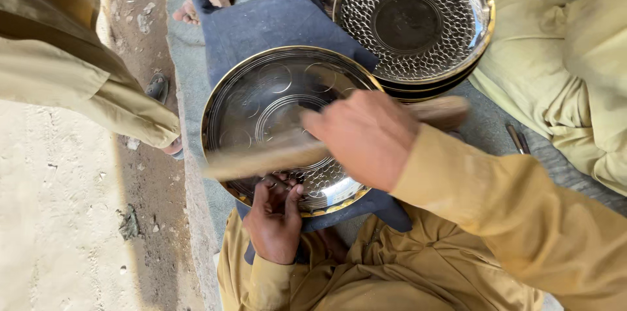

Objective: The person uses a hammer and a small metal punch to create a textured pattern on a large, shiny metal plate. They hold the plate steady with one hand while striking the punch with the hammer in the other hand, working systematically across the surface.

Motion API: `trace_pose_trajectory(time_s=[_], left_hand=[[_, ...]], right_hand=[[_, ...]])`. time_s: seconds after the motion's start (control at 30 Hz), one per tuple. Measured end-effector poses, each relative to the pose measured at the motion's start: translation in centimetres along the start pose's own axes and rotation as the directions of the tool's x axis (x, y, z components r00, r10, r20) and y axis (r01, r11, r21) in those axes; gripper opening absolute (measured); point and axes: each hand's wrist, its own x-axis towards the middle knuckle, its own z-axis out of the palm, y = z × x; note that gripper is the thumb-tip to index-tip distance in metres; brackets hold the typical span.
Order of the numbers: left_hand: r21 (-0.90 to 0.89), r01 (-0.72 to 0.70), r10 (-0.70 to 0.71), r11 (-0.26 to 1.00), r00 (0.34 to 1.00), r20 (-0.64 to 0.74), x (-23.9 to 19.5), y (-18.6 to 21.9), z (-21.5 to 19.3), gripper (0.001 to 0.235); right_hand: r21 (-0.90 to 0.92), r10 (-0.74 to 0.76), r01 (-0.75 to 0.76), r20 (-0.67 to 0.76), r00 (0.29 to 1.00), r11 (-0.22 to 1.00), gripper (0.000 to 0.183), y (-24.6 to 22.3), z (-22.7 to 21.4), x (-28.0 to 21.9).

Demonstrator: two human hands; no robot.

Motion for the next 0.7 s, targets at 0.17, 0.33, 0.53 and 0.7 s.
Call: trace_pose_trajectory(time_s=[0.17, 0.33, 0.53, 0.7], left_hand=[[-0.052, -0.047, 0.05, 0.998, 0.997, 0.055, 0.6, -0.1, 0.2, 0.034], [-0.068, -0.23, 0.239, 0.971, 0.954, 0.179, 1.3, -0.4, 0.0, 0.039], [-0.059, -0.201, 0.206, 0.978, 0.972, 0.116, 0.9, -0.5, 0.5, 0.041], [-0.08, -0.162, 0.175, 0.984, 0.963, 0.203, 1.3, 0.0, 0.3, 0.038]], right_hand=[[-0.206, 0.074, -0.058, 0.074, 0.995, 0.977, 0.012, -0.6, -0.5, 1.5], [-0.153, 0.136, -0.128, 0.045, 0.99, 0.98, 0.036, 0.8, -1.1, -0.3], [0.009, 0.176, -0.176, -0.025, 0.984, 0.984, 0.039, 1.1, -1.9, -2.6], [-0.05, 0.227, -0.222, 0.138, 0.964, 0.974, 0.035, 1.9, -1.9, -3.9]])
